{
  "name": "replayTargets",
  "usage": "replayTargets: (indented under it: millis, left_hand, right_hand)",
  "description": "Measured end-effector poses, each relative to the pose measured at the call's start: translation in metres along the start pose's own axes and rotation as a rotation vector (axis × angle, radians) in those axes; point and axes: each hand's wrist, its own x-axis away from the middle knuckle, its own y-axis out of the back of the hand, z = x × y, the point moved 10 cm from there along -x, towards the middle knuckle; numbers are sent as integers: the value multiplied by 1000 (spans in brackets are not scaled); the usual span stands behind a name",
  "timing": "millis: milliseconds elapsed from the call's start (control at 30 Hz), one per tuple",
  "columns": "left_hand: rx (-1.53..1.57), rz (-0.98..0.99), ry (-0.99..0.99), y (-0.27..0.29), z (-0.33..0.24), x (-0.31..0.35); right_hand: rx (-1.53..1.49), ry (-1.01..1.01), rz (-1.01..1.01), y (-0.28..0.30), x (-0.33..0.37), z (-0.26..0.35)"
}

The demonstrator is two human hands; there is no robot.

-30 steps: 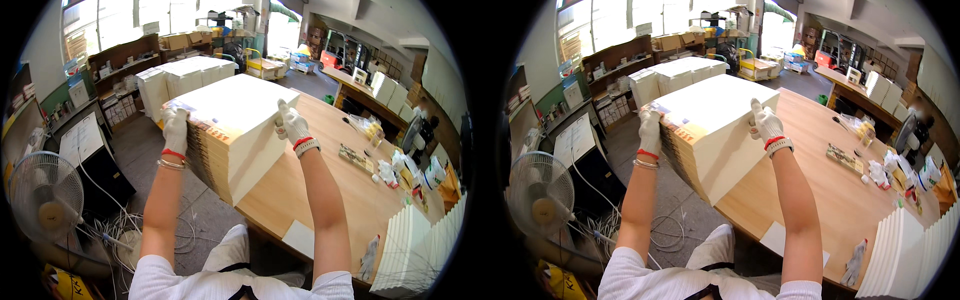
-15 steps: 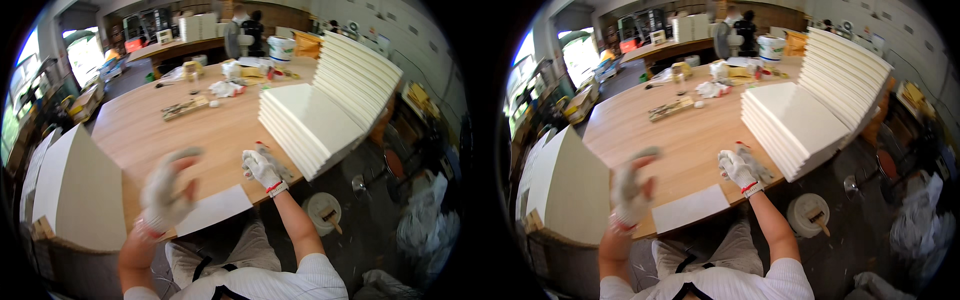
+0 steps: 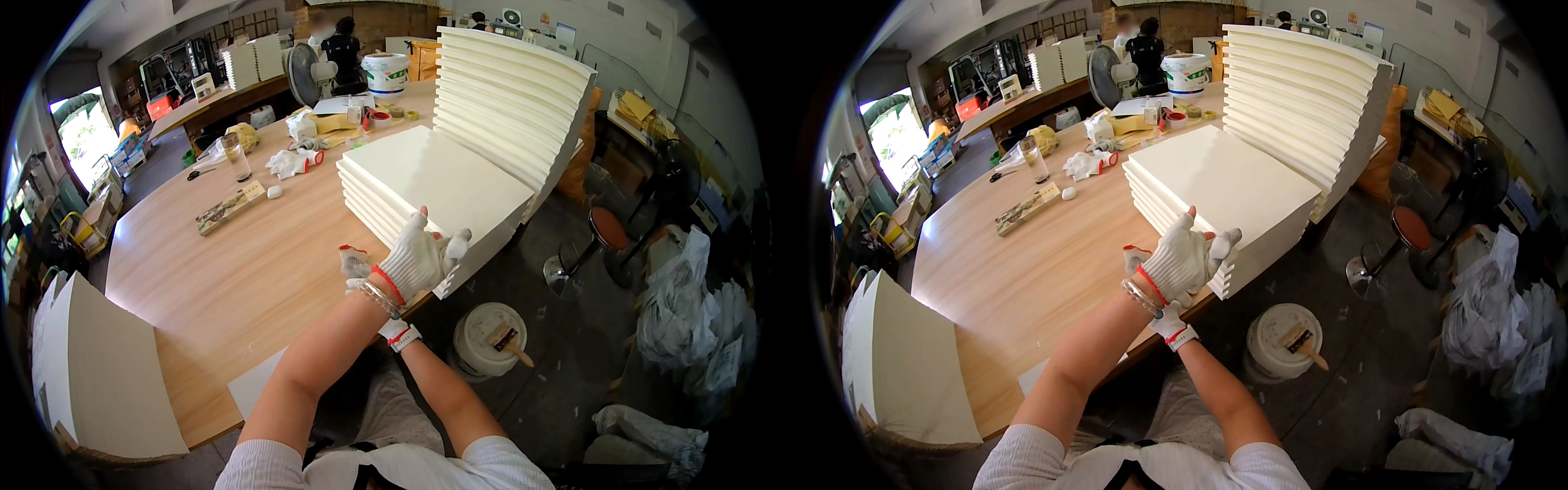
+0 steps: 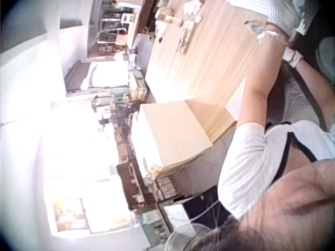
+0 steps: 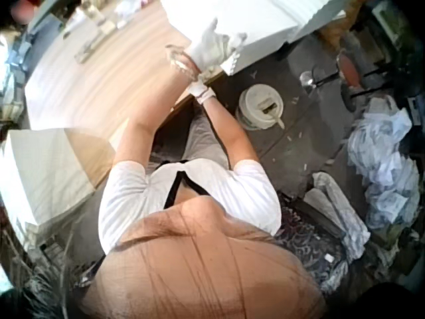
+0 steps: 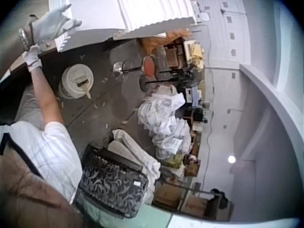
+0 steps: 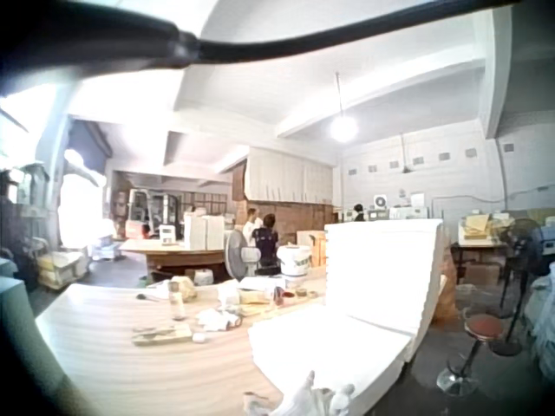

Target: The person uses a wooden-handled block to apply glue or adhesive to the edges of stacked white paper sheets, then picks up individual sheets and stacks them into a larger pile.

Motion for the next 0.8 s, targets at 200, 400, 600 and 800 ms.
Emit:
replayTargets:
  millis: [200,400,600,800]
  left_hand:
    - [16,257,104,-4,-30,-4]
    - [14,-260,-306,-5,-59,-40]
    - [-36,-243,-451,4,-109,-34]
    - [-15,-124,-488,18,-154,73]
  right_hand:
    - [1475,467,91,-101,61,39]
    - [1817,1278,185,-159,115,68]
    - [1392,666,208,-210,132,90]
    - [578,317,285,-250,145,116]
